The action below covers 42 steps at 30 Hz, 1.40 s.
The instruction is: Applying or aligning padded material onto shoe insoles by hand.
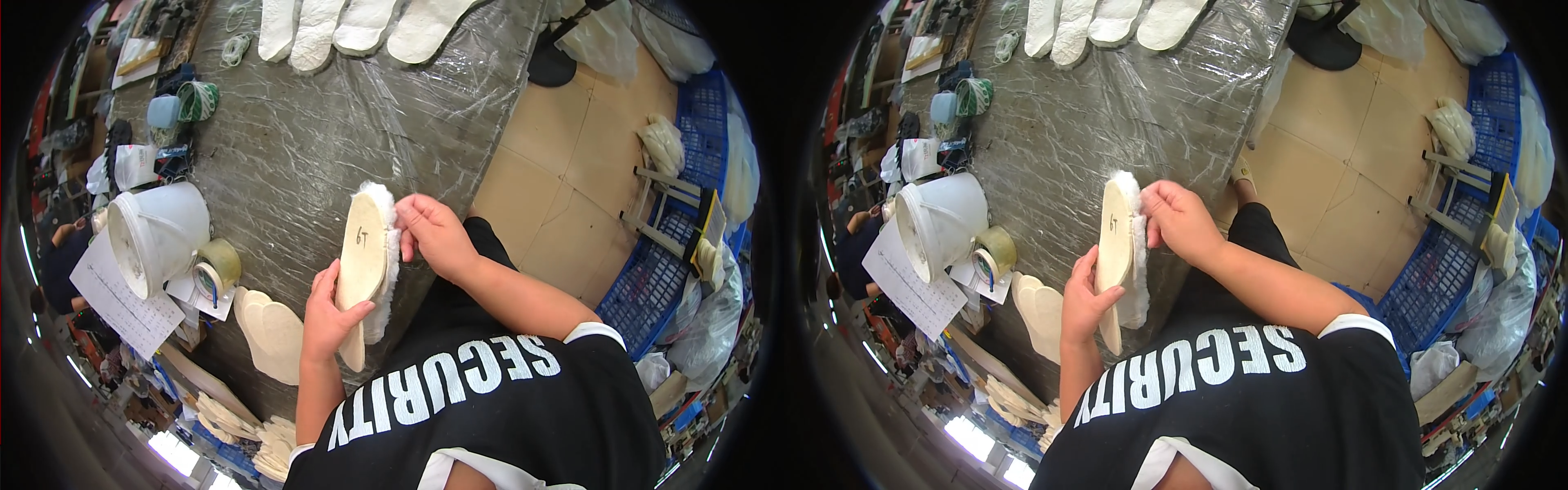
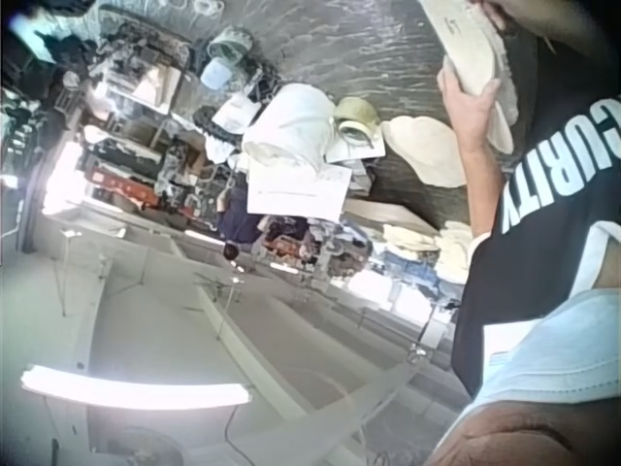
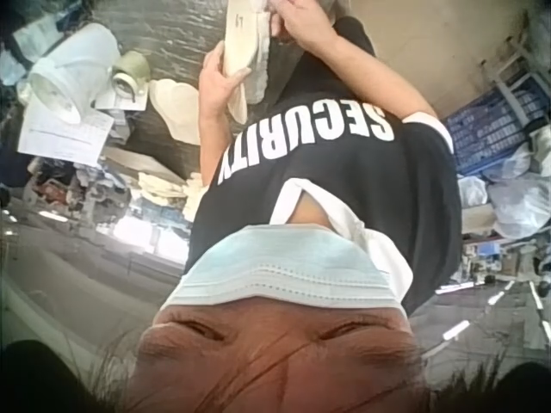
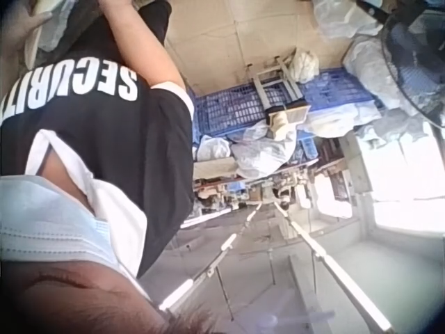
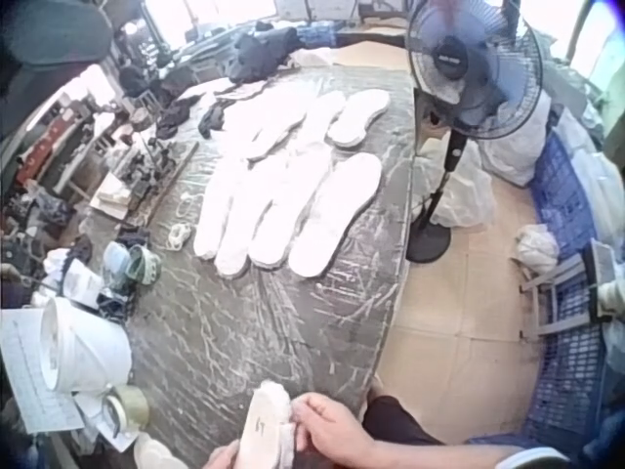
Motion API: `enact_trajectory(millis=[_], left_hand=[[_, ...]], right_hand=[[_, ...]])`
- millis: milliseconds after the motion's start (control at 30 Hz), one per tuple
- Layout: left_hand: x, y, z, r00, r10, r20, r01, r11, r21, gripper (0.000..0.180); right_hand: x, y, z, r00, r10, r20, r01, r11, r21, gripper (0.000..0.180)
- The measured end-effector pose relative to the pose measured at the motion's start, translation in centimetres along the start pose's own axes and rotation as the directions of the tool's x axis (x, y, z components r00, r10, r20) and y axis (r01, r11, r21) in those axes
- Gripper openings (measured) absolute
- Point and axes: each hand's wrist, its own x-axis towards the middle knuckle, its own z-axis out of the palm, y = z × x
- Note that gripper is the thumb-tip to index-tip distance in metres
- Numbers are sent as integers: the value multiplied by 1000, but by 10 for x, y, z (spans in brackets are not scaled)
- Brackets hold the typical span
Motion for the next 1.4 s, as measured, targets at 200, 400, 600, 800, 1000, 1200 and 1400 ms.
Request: enact_trajectory(millis=[200, 400, 600, 800, 1000, 1200, 1400], left_hand=[[1, 6, -4, 993, -51, 106, 76, 965, -251, 96], [11, 9, 1, 997, 9, 77, -5, 999, -53, 95], [19, 24, 17, 997, 57, -60, -48, 989, 139, 95], [22, 33, 29, 980, 70, -188, -28, 976, 217, 94], [25, 21, 30, 979, 34, -199, -17, 996, 88, 88], [25, 24, 33, 984, 31, -175, -25, 999, 34, 80], [25, 23, 35, 992, -61, -114, 40, 983, -178, 73]], right_hand=[[-5, -13, -17, 928, -358, 100, 342, 719, -605, 43], [-1, -35, -23, 669, -472, 575, 657, 13, -754, 60], [-4, -18, -22, 720, -628, 297, 593, 333, -733, 55], [-12, 13, -15, 988, -132, 77, 151, 919, -364, 26], [-5, 17, -8, 993, -83, 79, 100, 967, -236, 16], [-7, 21, -12, 988, -100, 115, 121, 973, -198, 10], [-8, 16, -11, 941, -300, 155, 337, 867, -367, 8]])
